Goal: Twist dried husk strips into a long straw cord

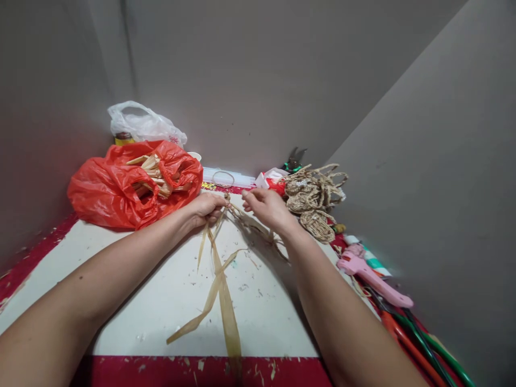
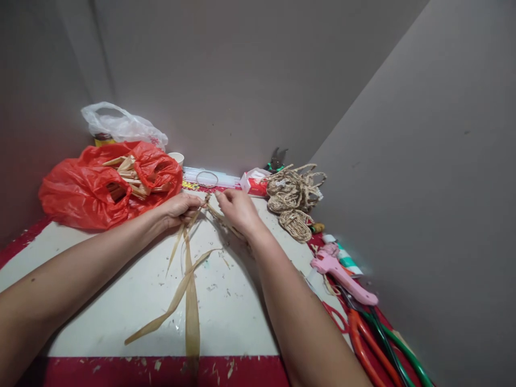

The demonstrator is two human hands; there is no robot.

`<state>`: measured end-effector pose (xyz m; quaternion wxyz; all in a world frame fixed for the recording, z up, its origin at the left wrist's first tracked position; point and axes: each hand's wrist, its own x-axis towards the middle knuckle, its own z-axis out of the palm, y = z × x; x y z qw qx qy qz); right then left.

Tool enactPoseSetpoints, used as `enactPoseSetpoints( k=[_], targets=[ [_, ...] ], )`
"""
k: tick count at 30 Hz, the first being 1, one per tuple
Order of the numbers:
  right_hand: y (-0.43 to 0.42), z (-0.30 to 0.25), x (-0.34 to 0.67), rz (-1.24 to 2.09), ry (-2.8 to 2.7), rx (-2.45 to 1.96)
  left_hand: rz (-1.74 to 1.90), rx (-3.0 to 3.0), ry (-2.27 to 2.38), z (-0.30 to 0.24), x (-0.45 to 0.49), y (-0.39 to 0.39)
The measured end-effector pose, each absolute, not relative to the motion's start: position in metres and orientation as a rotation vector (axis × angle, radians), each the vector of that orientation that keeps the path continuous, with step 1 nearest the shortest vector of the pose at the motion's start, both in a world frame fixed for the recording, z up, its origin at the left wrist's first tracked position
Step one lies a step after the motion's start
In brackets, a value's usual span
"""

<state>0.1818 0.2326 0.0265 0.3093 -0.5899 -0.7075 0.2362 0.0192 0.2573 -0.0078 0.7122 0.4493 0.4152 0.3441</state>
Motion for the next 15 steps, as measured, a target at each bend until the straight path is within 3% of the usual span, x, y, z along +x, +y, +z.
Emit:
enactPoseSetpoints(
  k=[6,11,15],
  targets=[
    [0.237,-0.001,0.166,1.192,-1.755,-1.474,0.755,1.047,0.886,-0.012,0.021,0.258],
    [0.236,0.004,0.169,1.314,-1.695,-1.564,0.685,1.229,0.938,-0.009,0.020,0.252],
    [0.240,0.001,0.176,1.599,-1.549,-1.499,0.734,1.492,1.029,-0.014,0.020,0.253]
  ],
)
